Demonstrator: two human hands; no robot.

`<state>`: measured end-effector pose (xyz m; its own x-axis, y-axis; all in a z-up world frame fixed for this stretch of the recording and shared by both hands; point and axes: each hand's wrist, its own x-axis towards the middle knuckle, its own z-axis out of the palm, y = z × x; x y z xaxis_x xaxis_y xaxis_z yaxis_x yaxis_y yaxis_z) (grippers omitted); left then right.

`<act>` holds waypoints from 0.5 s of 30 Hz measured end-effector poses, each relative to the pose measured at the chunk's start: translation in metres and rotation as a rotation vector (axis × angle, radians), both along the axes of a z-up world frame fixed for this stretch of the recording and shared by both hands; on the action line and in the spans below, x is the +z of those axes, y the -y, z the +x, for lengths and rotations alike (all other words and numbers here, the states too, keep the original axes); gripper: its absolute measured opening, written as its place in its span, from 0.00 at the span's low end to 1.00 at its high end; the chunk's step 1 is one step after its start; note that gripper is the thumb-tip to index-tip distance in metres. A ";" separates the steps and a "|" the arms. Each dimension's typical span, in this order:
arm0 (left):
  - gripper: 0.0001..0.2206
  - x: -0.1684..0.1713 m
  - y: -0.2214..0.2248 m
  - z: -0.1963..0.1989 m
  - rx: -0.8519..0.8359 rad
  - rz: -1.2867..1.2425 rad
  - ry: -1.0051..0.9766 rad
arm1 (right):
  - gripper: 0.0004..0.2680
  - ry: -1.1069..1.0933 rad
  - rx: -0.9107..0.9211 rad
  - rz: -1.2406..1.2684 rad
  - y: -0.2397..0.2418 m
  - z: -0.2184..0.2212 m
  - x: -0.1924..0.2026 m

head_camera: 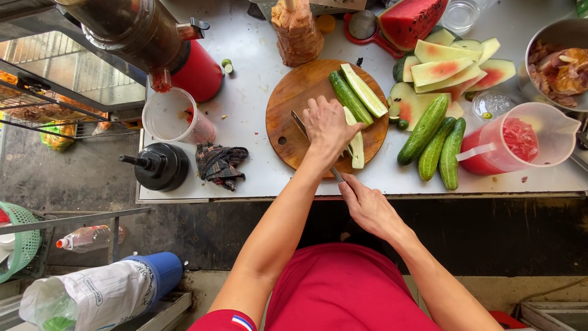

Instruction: Slicing cucumbers on a wooden cutting board in a food preparation area.

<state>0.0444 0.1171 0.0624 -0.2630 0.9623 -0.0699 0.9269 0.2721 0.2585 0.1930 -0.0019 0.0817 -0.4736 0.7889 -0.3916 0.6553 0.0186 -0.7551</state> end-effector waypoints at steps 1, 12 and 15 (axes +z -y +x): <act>0.35 0.001 0.006 0.004 0.008 -0.064 -0.009 | 0.17 0.030 -0.013 -0.024 0.000 -0.002 0.003; 0.44 -0.005 0.008 0.029 0.094 -0.112 0.081 | 0.15 0.039 0.008 0.003 0.004 -0.002 -0.017; 0.41 -0.011 0.007 0.038 0.119 -0.120 0.176 | 0.15 0.038 0.046 0.006 0.006 -0.003 -0.029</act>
